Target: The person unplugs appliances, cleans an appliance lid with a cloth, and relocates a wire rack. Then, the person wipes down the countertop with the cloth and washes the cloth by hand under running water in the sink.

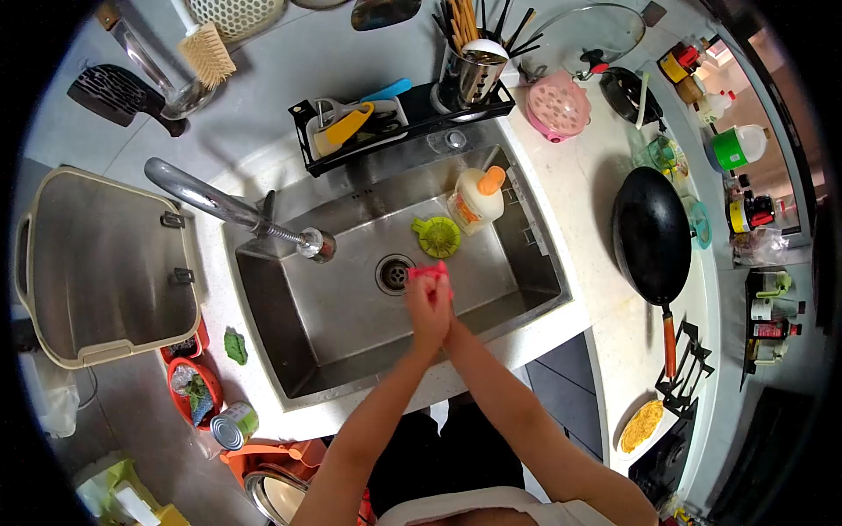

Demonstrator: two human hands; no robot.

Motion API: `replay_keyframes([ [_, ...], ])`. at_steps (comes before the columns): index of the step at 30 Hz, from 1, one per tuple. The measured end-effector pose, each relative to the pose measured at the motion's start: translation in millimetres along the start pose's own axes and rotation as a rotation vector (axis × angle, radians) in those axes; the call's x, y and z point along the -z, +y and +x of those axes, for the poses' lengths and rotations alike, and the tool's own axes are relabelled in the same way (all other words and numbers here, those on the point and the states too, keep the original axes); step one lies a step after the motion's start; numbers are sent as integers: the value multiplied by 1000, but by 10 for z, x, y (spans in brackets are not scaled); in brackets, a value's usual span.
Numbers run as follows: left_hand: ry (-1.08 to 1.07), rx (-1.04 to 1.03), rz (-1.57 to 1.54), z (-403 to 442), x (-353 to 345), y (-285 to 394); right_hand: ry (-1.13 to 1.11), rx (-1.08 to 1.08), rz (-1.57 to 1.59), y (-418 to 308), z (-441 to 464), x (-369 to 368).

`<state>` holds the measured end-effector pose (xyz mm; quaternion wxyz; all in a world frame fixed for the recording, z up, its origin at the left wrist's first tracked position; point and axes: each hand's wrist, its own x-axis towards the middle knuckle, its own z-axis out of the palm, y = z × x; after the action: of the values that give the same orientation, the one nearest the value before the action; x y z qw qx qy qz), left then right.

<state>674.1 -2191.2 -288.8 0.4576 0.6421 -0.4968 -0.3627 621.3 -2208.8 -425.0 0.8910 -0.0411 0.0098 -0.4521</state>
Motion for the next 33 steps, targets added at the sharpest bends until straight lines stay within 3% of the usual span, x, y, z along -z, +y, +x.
replay_keyframes([
  [1, -19, 120, -59, 112, 9, -88, 113, -4, -33, 64, -14, -167],
  [3, 111, 87, -42, 355, 62, -308, 811, 22, -179, 150, -22, -1198],
  [7, 180, -54, -73, 222, 91, -200, 553, 142, -47, -54, 21, -1133],
  [10, -46, -26, 166, -95, 121, -220, 850, 265, -125, -200, 90, -1044],
  [12, 25, 48, 77, -106, 36, -177, 141, 9, 210, -184, 0, -260],
  [14, 28, 93, 24, -55, 4, -209, 78, -82, 233, -119, -88, -136],
  [16, -41, 104, 13, 162, 50, -426, 658, 1, -41, 40, -75, -732],
  [19, 213, 196, 77, 474, 141, -661, 694, 118, -126, 238, -9, -1101],
  [20, 307, 49, -76, 469, 126, -688, 726, 95, -120, 210, 2, -1218],
  [23, 109, -149, 52, 218, 185, -551, 524, 210, -85, 84, 69, -1084],
  [26, 112, -165, 154, -75, 136, -247, 932, 228, -98, -115, 239, -1122],
  [29, -27, -106, 190, -58, 110, -108, 885, 115, -186, -18, 169, -875],
  [32, 23, -301, 573, 302, 81, -439, 579, -84, -79, 77, 30, -741],
  [33, 81, -227, 409, 410, 112, -487, 581, -59, -111, 68, 52, -787],
])
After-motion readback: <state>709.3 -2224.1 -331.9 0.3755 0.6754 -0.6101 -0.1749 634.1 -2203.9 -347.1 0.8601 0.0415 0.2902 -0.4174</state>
